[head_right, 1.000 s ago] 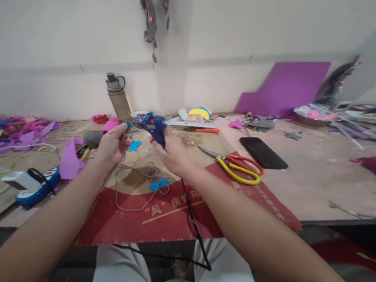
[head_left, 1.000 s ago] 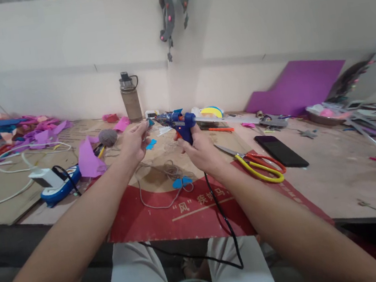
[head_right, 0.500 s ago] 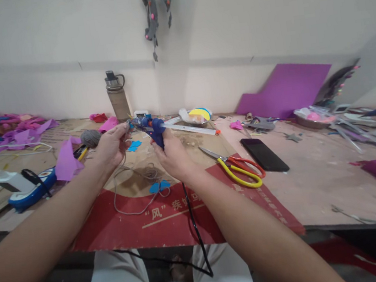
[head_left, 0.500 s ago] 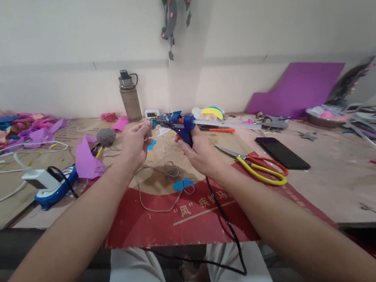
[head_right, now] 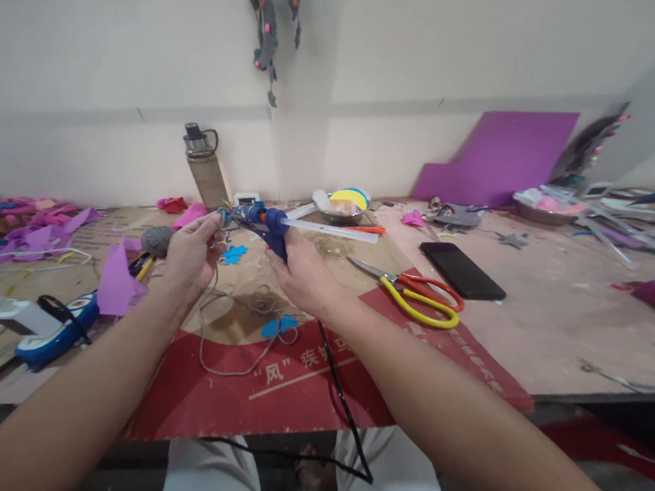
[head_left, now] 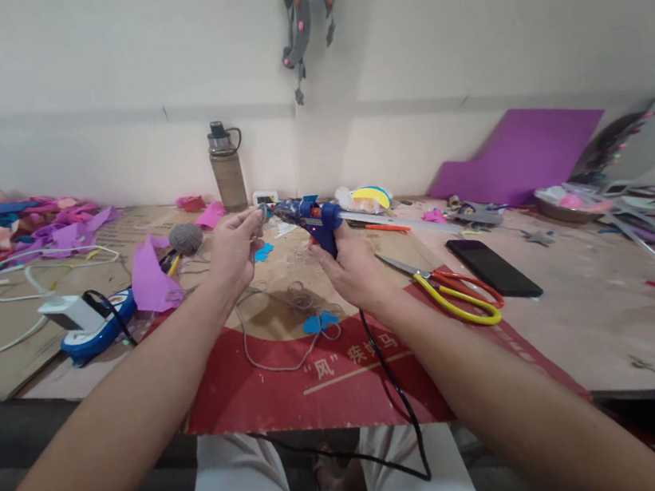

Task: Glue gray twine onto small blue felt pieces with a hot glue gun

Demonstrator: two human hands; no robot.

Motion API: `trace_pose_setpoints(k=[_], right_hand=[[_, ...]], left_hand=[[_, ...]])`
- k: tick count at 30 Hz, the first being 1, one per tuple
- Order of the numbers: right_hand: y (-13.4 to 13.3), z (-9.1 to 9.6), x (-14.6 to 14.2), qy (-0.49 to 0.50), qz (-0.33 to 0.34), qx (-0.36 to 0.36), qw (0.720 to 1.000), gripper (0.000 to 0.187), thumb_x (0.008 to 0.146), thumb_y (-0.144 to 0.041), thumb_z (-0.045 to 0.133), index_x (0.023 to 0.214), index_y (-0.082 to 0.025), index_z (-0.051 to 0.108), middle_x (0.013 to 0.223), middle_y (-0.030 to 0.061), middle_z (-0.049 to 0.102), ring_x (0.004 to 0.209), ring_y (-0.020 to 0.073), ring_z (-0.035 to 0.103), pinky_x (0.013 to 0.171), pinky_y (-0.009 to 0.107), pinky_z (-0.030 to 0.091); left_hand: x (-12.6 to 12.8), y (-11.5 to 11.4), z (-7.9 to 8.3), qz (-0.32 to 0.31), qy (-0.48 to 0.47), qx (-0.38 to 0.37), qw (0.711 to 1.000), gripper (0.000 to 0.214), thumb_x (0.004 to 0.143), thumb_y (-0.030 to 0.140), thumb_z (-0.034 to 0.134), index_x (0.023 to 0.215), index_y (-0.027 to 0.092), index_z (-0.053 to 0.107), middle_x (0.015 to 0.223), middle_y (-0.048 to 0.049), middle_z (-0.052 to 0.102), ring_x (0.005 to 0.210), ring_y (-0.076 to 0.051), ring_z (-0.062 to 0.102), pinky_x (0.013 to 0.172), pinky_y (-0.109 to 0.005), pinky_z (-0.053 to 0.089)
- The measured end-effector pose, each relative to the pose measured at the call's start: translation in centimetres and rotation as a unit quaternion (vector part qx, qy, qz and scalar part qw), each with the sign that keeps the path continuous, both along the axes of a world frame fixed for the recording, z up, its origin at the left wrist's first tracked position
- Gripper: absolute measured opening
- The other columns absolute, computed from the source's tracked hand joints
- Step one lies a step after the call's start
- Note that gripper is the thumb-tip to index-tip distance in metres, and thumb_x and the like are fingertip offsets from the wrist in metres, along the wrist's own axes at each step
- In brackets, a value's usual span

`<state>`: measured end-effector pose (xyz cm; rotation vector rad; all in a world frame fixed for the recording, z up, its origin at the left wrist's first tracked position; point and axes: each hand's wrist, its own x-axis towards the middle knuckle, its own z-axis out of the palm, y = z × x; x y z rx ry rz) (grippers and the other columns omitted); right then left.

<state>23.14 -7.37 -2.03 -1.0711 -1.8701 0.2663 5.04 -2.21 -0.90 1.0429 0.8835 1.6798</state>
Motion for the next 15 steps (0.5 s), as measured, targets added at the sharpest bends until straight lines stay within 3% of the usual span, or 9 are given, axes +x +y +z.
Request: trace_pose_setpoints(k=[15], right_hand=[[-0.14, 0.02, 0.04, 0.001, 0.006, -0.006, 1.0, 0.029, 0.089, -0.027, 0.046, 0.115, -0.017, 0.053, 0.109, 0.0153, 0.065, 0.097, 0.028, 0.061, 0.088, 0.044, 0.048]], left_hand=[[-0.01, 0.27, -0.2, -0.006, 0.013, -0.001, 1.0, 0.009, 0.07, 0.02, 0.074, 0.074, 0.016, 0.068, 0.066, 0.0006, 0.056, 0.05, -0.005, 0.045, 0.04, -0.015, 0.031]])
